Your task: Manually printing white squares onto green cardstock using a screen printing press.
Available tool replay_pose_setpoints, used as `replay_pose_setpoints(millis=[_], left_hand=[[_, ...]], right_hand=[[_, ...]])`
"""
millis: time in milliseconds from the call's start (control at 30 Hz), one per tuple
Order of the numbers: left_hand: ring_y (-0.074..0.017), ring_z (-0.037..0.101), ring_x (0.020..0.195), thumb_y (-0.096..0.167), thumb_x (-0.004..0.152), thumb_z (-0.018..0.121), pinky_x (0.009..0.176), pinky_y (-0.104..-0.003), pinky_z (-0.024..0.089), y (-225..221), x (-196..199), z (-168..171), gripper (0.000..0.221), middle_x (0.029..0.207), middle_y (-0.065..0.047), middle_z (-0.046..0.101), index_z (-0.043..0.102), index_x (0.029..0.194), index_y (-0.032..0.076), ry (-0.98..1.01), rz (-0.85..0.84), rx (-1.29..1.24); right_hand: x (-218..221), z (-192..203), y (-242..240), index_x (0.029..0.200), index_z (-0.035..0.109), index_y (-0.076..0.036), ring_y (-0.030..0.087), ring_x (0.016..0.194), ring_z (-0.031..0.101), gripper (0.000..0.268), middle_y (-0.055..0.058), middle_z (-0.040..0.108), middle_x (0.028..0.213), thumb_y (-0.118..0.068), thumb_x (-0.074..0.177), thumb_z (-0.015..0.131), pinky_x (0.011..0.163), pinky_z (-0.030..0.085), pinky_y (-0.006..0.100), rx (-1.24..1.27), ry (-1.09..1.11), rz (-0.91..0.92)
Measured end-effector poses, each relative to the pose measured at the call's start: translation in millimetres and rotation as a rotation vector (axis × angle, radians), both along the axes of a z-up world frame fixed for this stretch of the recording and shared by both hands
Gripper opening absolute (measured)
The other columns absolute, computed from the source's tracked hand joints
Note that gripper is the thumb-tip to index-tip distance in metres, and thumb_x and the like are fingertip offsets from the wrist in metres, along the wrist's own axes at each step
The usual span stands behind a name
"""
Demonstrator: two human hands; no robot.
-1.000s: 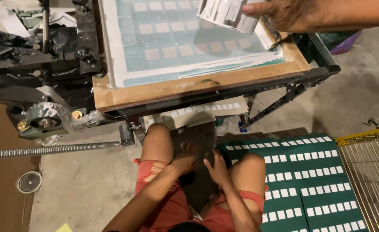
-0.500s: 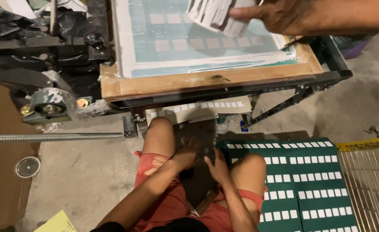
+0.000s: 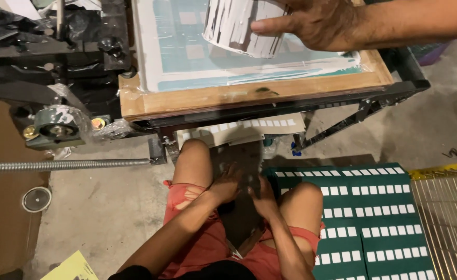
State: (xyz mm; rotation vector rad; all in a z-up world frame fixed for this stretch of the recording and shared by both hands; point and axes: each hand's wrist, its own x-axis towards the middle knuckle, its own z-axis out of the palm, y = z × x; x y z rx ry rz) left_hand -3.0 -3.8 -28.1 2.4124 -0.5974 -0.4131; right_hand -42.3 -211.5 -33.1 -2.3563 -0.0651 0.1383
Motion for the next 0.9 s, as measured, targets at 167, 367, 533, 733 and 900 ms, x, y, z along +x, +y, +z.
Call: replay_pose_setpoints(millis=[167, 367, 533, 733, 900], left_hand=[[-0.0544, 0.042, 0.139, 0.032, 0.087, 0.073, 0.111, -0.055, 0.044, -3.6, -0.5, -22.3, 0.082, 0.165, -0.03, 0.02, 0.032, 0.153, 0.005, 0.007, 0.017, 0.047], [-0.0553, 0.031, 0.143, 0.037, 0.091, 0.067, 0.111, -0.059, 0.036, -8.2, 4.6, -24.8, 0.076, 0.16, -0.031, 0.017, 0.031, 0.15, 0.005, 0.063, 0.028, 0.029], [-0.0571, 0.037, 0.141, 0.025, 0.088, 0.068, 0.112, -0.058, 0.041, -11.3, -0.3, -60.1, 0.078, 0.159, -0.037, 0.025, 0.031, 0.152, 0.002, -0.157, 0.008, 0.016], [-0.0574, 0.037, 0.141, 0.017, 0.084, 0.07, 0.106, -0.057, 0.046, -5.0, -1.6, -32.0, 0.082, 0.159, -0.035, 0.025, 0.03, 0.155, 0.003, -0.122, 0.0, 0.009], [-0.0533, 0.043, 0.137, 0.017, 0.087, 0.067, 0.107, -0.056, 0.048, -4.7, -1.8, -12.7, 0.079, 0.165, -0.033, 0.021, 0.029, 0.156, 0.006, 0.024, 0.008, 0.082]], right_hand=[[1.4, 7.7, 2.2, 0.149, 0.043, -0.004, 0.039, 0.135, 0.049, 0.064, 0.022, 0.052, 0.145, -0.025, 0.093, 0.068, 0.114, 0.04, 0.043, 0.037, 0.015, 0.018], [1.7, -20.2, -9.4, 0.149, 0.041, -0.001, 0.043, 0.136, 0.046, 0.068, 0.027, 0.048, 0.146, -0.033, 0.095, 0.067, 0.115, 0.038, 0.046, -0.078, -0.027, 0.042], [1.4, -30.0, -13.7, 0.148, 0.041, 0.002, 0.044, 0.136, 0.046, 0.07, 0.029, 0.048, 0.147, -0.035, 0.096, 0.067, 0.115, 0.038, 0.047, -0.075, -0.062, 0.053], [2.9, -12.7, -7.7, 0.151, 0.039, -0.002, 0.045, 0.138, 0.044, 0.071, 0.028, 0.048, 0.148, -0.035, 0.095, 0.066, 0.114, 0.037, 0.048, -0.074, 0.013, 0.052], [1.5, 2.5, -2.1, 0.152, 0.039, -0.004, 0.045, 0.138, 0.044, 0.071, 0.026, 0.048, 0.149, -0.036, 0.094, 0.065, 0.114, 0.037, 0.047, -0.048, 0.044, 0.036]])
